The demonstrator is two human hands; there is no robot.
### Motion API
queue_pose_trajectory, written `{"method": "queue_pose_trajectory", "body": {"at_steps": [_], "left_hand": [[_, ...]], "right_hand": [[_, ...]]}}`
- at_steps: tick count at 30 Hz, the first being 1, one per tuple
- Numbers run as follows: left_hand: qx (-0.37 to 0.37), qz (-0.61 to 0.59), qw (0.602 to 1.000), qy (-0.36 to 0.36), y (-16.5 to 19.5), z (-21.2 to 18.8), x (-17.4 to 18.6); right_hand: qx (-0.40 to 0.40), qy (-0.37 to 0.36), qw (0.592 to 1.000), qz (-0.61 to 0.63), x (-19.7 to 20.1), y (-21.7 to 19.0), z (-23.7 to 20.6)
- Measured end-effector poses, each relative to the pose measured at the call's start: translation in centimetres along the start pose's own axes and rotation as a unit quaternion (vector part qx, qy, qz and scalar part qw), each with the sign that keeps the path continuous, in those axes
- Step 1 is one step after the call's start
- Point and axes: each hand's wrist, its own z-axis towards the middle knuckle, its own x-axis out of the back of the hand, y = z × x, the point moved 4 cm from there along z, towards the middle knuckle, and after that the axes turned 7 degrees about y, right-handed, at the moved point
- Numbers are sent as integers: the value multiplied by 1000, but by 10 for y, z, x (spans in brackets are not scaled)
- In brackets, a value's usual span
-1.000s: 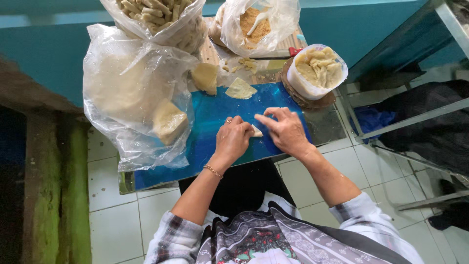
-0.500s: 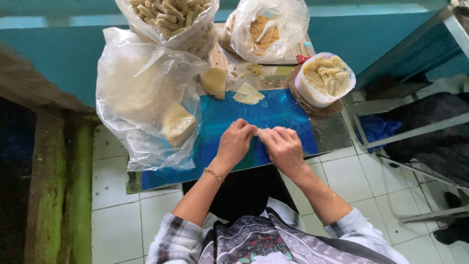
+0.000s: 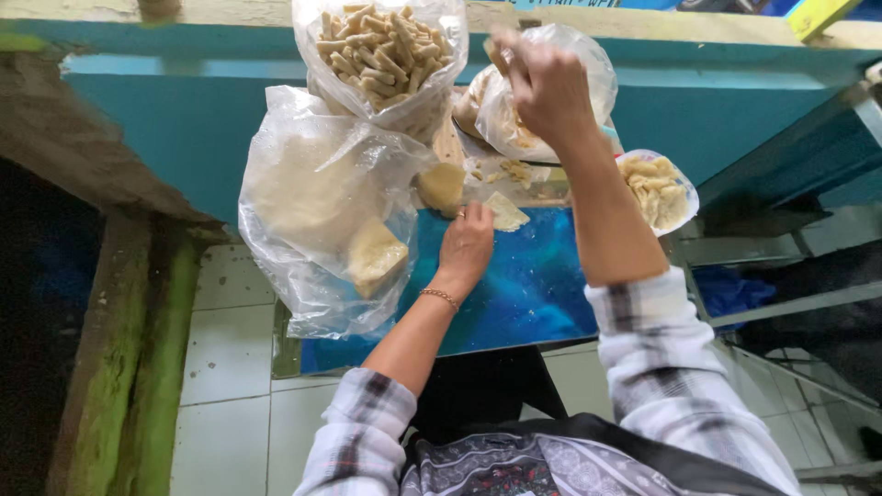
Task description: The person pinches and flattens pieces of dough by hand into flat diamond shapes and arranges them in a row on a blue board, occasionally reaching into a plastic bag of dough pieces and a bag of brown powder, with finished pieces accumulating in a container.
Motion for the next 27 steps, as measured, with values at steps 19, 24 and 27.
{"method": "queue_pose_trajectory", "body": {"at_steps": [19,24,27], "left_hand": [[172,-183,968,6,-14,2,-35],[226,-285,928,78,-20,30,-26],[227,-286,928,74,-16,34,-2]], "right_hand": [[-342,-144,927,51,-51,54,-234],[-458,-43,862,212,-57,59,-217],[-471,-15,837,278,-35,49,-211]]}}
